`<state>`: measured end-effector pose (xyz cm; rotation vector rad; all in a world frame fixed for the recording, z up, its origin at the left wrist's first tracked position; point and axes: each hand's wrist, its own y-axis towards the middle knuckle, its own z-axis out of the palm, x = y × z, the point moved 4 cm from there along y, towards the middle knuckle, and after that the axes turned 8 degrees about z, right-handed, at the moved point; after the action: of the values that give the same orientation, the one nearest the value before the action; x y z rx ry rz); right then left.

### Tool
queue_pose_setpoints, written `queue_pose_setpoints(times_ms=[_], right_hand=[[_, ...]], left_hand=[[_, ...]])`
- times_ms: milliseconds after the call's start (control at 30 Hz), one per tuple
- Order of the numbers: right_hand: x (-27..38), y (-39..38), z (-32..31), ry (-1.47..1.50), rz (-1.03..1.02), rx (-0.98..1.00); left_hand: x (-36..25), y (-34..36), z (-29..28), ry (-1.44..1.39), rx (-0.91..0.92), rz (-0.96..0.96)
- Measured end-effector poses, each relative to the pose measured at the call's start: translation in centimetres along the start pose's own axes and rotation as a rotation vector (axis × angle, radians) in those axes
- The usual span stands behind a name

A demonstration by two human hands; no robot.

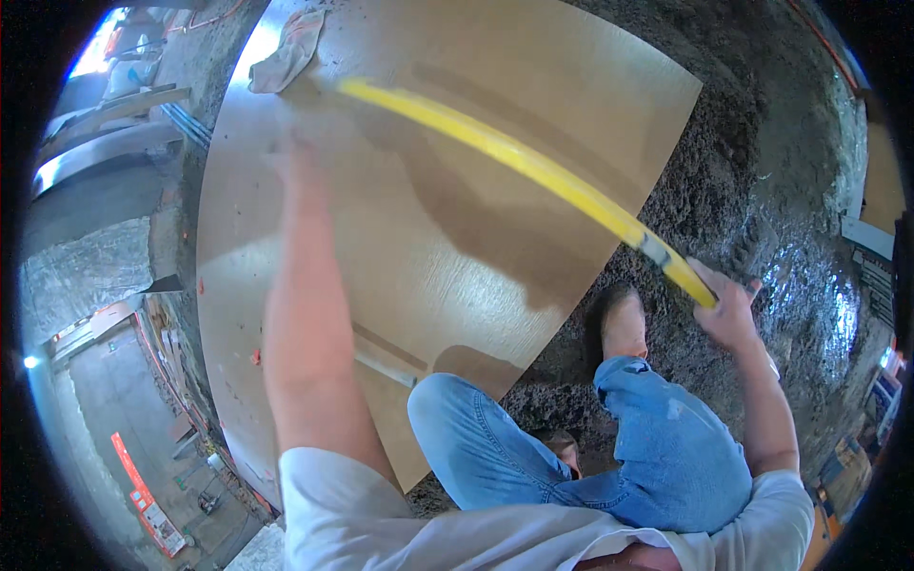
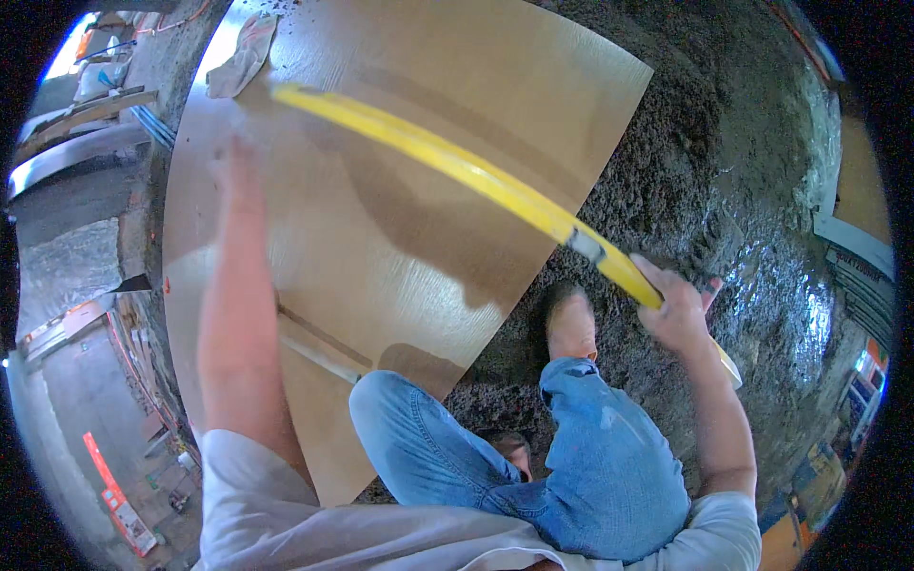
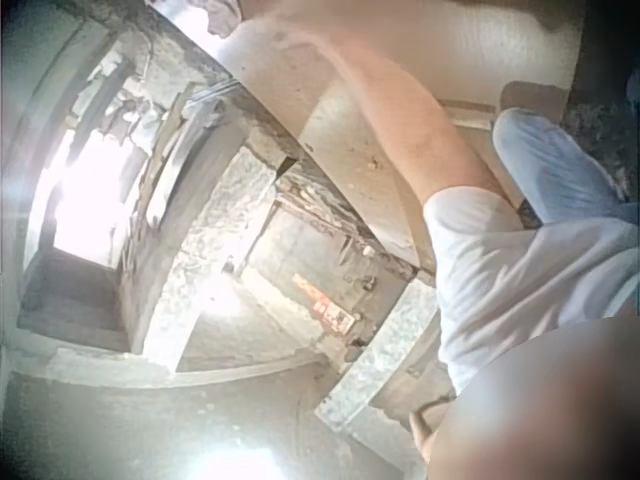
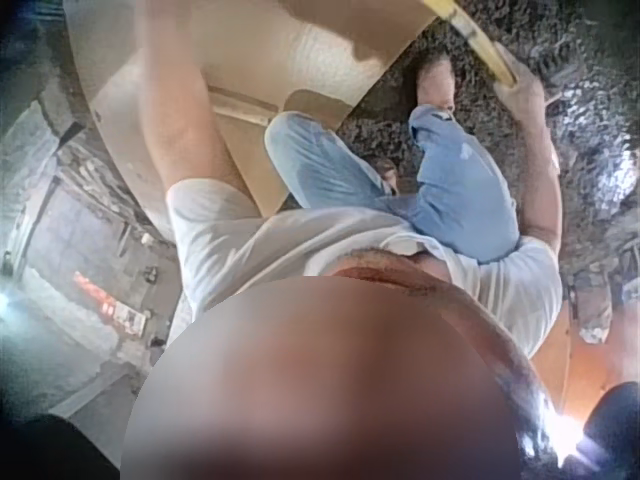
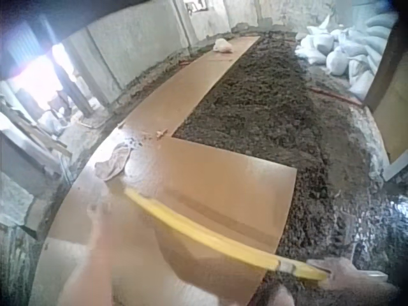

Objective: Laying floor tiles onto a mortar bed and leveling them using a mallet and spirit level.

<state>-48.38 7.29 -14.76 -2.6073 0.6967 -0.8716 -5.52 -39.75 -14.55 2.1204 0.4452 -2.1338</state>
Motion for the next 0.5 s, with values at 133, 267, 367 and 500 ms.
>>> queue_pose_setpoints(times_ms=[133, 267, 367, 500], right_hand=[[1.5, 5.7, 1.1, 0.196, 0.068, 0.097], [4.3, 10.1, 1.5, 0.249, -0.011, 0.107], [5.3, 12.2, 1.7, 0.287, 0.017, 0.16], [6.2, 14.1, 1.8, 0.238, -0.063, 0.139]], left_hand=[[10.1, -13.6, 0.7, 0.904, 0.347, 0.542], [14.0, -21.2, -0.6, 1.219, 0.17, 0.569], [14.3, -21.3, -0.9, 1.303, 0.154, 0.513], [14.7, -20.5, -0.9, 1.347, 0.187, 0.409]])
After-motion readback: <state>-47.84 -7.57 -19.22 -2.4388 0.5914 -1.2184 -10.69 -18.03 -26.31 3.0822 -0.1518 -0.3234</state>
